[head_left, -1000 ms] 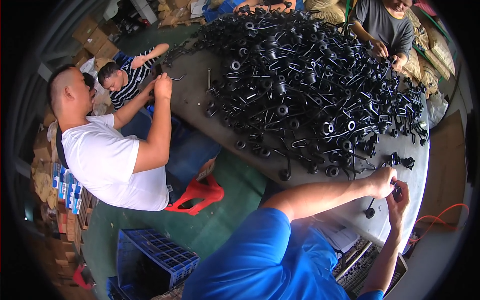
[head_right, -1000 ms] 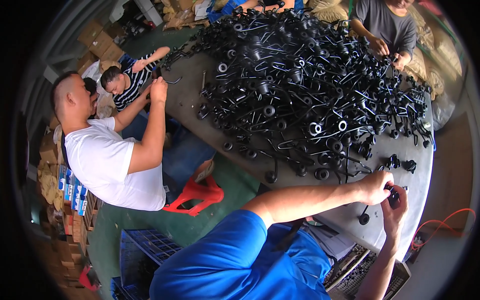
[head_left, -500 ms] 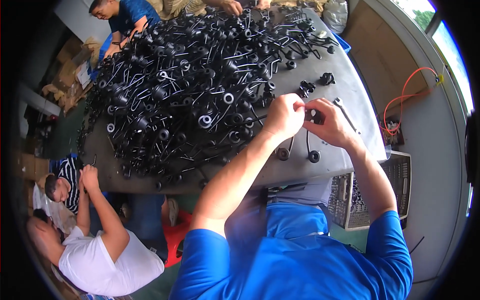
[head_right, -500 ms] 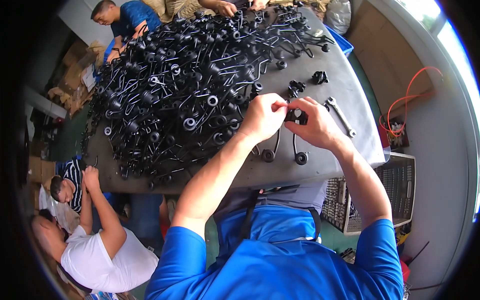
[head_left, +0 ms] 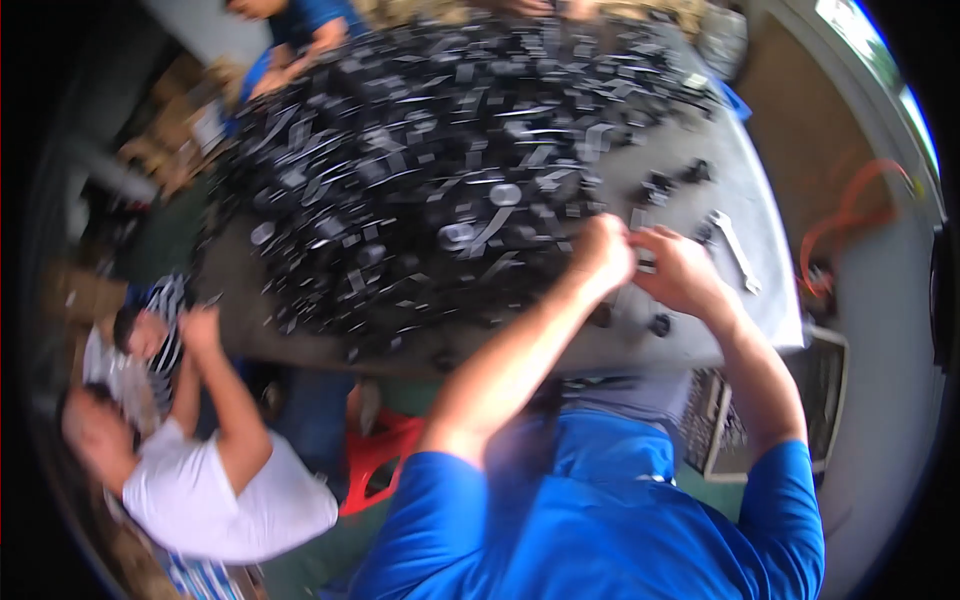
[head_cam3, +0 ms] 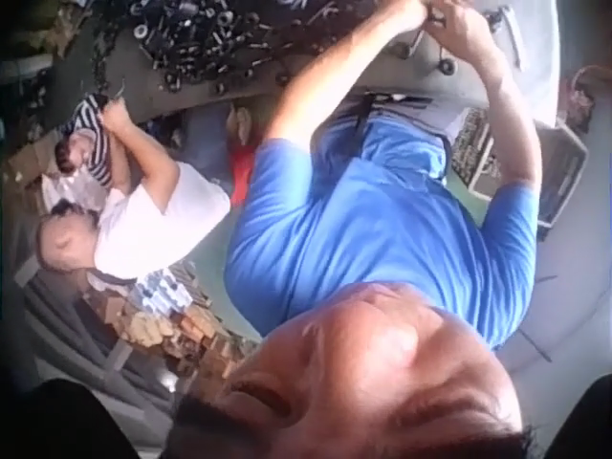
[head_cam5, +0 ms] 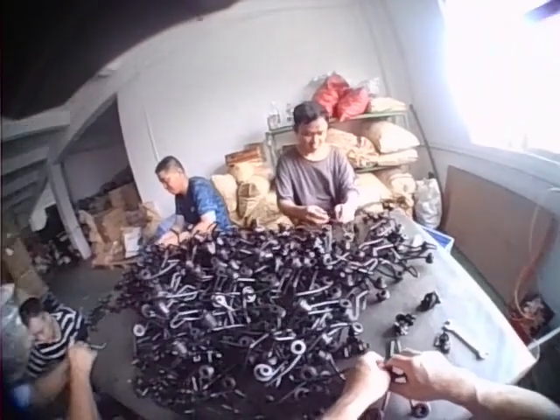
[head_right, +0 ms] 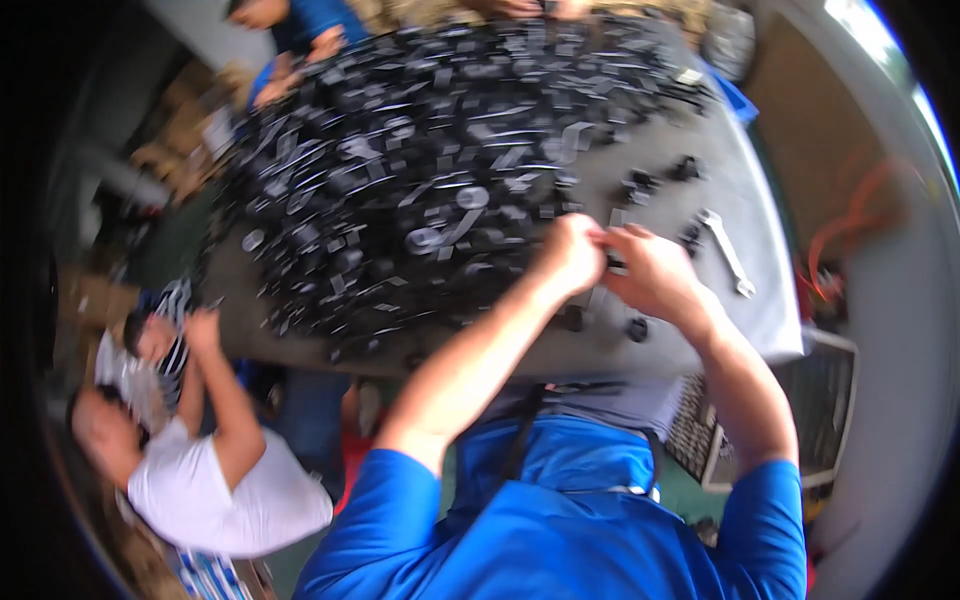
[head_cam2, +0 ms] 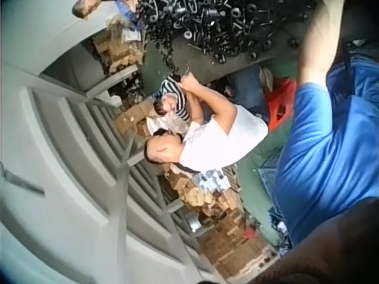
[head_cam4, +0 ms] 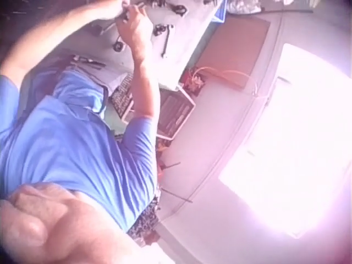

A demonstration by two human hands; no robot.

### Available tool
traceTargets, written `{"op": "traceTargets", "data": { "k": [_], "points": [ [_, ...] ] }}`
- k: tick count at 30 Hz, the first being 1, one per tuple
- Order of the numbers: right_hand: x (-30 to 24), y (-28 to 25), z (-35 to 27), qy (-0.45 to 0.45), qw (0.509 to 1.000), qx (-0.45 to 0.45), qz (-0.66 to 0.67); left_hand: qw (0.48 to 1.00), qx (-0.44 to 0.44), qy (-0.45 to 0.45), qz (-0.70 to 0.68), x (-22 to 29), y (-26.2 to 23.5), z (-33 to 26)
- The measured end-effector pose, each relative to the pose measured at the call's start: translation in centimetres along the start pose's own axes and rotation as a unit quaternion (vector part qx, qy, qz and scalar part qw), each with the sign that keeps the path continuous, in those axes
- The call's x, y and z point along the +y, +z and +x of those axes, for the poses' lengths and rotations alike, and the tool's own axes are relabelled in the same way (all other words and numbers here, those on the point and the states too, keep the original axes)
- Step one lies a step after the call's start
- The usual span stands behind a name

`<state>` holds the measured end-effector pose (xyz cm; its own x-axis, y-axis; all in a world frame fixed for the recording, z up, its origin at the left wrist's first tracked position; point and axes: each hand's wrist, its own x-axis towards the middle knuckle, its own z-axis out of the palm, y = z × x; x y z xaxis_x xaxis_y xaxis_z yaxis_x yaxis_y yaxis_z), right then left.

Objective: The recorder is assembling small black metal components at a workbench in a factory setting.

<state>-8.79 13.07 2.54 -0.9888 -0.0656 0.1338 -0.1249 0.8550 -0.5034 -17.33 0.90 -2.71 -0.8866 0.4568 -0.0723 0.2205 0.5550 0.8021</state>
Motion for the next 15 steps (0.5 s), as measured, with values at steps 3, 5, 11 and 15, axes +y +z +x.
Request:
{"op": "traceTargets", "data": {
  "k": [3,5,11,15],
  "points": [
    [-0.2,-0.1,0.1,0.053,0.998,-0.024,0.006,0.989,0.011,-0.072,-0.126,-1.3,3.7,0.3],
    [-0.2,-0.3,-0.5,0.013,0.998,-0.013,0.058,0.954,-0.028,-0.096,-0.281,-0.8,4.1,-0.4],
    [1.0,-1.0,-1.0,0.102,0.981,-0.087,0.138,0.878,-0.111,-0.096,-0.455,-1.0,4.2,-2.7],
    [0.9,-0.8,-1.5,0.085,0.988,-0.037,0.120,0.884,-0.087,-0.077,-0.454,-1.1,5.0,-2.5]
  ]
}}
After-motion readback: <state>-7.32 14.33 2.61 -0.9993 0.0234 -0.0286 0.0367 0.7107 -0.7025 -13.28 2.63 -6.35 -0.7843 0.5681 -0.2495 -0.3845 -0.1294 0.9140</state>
